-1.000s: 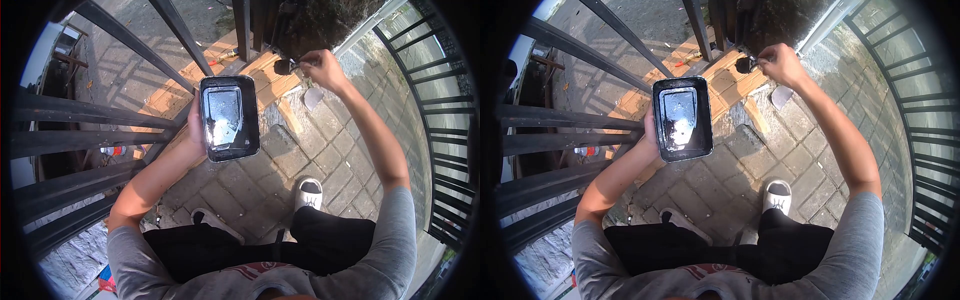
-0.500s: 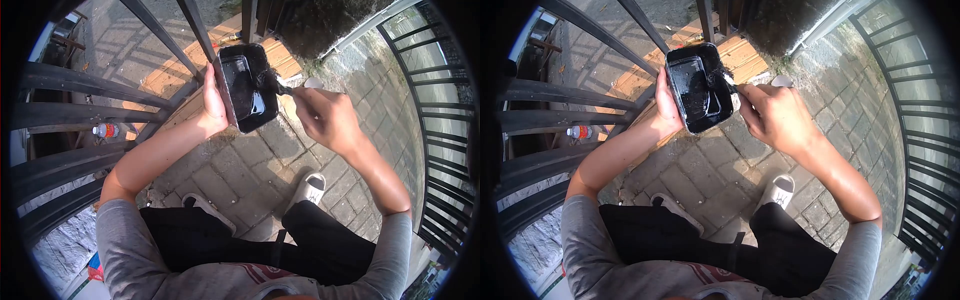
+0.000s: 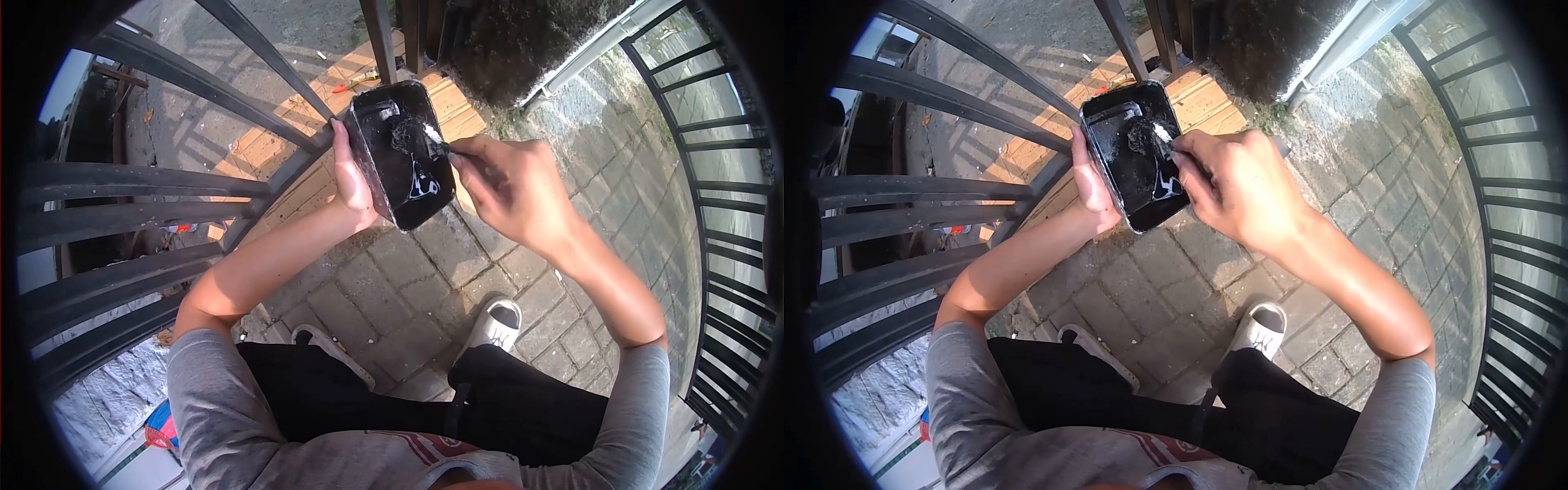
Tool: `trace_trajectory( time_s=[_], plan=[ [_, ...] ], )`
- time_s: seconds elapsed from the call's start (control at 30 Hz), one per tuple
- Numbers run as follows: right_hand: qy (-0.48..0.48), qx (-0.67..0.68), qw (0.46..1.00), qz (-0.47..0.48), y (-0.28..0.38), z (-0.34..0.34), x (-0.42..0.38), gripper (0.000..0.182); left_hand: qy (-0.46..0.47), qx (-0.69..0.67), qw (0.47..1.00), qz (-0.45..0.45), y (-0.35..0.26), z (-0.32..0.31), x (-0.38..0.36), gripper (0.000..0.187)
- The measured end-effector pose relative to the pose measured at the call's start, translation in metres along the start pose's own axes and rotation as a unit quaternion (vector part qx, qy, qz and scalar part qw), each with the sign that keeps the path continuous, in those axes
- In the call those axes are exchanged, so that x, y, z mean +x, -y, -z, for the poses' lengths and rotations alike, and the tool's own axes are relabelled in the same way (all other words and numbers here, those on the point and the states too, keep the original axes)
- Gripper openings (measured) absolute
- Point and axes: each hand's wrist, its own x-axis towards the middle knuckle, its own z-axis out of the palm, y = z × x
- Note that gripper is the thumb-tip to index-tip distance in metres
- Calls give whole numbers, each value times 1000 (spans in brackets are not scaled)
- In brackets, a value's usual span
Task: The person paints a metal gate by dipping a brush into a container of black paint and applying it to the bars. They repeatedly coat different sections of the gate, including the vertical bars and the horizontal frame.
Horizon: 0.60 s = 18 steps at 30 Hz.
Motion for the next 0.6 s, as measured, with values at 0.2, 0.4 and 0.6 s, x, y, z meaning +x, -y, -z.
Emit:
trace_trajectory(
  time_s=[0.2,0.4,0.6],
  plan=[
    [-115,298,936,-150,-23,99,4,27,29,-117,992,25,10,-10,30,104],
    [-240,459,839,-167,-92,62,13,26,8,-127,991,29,8,-29,7,93],
    [-191,348,898,-189,-128,3,42,21,-145,-111,979,95,-25,-52,-93,83]
  ],
)
